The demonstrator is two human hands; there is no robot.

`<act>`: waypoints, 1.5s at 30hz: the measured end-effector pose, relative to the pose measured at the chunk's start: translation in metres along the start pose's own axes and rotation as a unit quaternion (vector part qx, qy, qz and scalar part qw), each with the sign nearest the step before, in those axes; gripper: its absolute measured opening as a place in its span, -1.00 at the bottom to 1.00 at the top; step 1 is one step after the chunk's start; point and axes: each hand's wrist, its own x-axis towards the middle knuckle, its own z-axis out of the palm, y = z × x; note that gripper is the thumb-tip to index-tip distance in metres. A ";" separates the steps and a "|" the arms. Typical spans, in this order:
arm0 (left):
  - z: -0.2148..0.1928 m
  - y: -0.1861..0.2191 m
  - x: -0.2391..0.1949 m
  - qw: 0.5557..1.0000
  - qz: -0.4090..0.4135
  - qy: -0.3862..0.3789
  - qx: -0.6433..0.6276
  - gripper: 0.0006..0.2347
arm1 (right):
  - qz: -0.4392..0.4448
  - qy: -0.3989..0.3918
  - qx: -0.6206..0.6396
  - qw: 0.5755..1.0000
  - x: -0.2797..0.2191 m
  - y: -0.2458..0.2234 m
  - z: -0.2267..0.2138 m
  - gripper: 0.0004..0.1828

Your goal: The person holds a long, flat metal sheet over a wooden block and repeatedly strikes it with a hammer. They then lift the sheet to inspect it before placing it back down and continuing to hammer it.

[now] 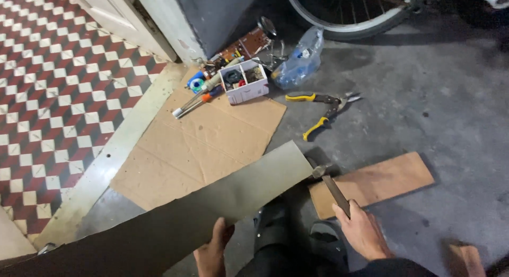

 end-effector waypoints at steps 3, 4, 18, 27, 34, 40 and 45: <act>-0.003 0.024 -0.004 0.996 -0.029 -0.083 -0.011 -0.26 | 0.110 -0.006 0.090 0.990 0.004 0.064 0.029 -0.43; -0.008 0.013 0.013 0.996 -0.026 -0.086 -0.014 -0.26 | 0.108 -0.003 0.092 0.990 0.043 0.100 0.050 -0.43; -0.063 -0.021 0.073 0.924 -0.138 -0.307 -0.183 -0.89 | 0.104 0.217 0.348 0.906 -0.135 0.034 -0.098 -0.38; -0.106 0.066 -0.027 0.923 -0.108 -0.337 -0.149 -0.67 | -0.114 0.047 0.261 0.957 -0.247 -0.133 -0.194 -0.10; -0.112 0.041 0.015 0.913 -0.120 -0.353 -0.167 -0.68 | -0.133 0.068 0.252 0.956 -0.273 -0.153 -0.175 -0.58; -0.075 0.022 0.012 0.858 -0.148 -0.368 -0.326 -0.88 | -0.137 0.070 0.318 0.935 -0.278 -0.162 -0.165 -0.52; -0.053 0.034 -0.010 0.863 -0.215 -0.311 -0.335 -0.91 | -0.155 0.055 0.334 0.928 -0.280 -0.168 -0.159 -0.49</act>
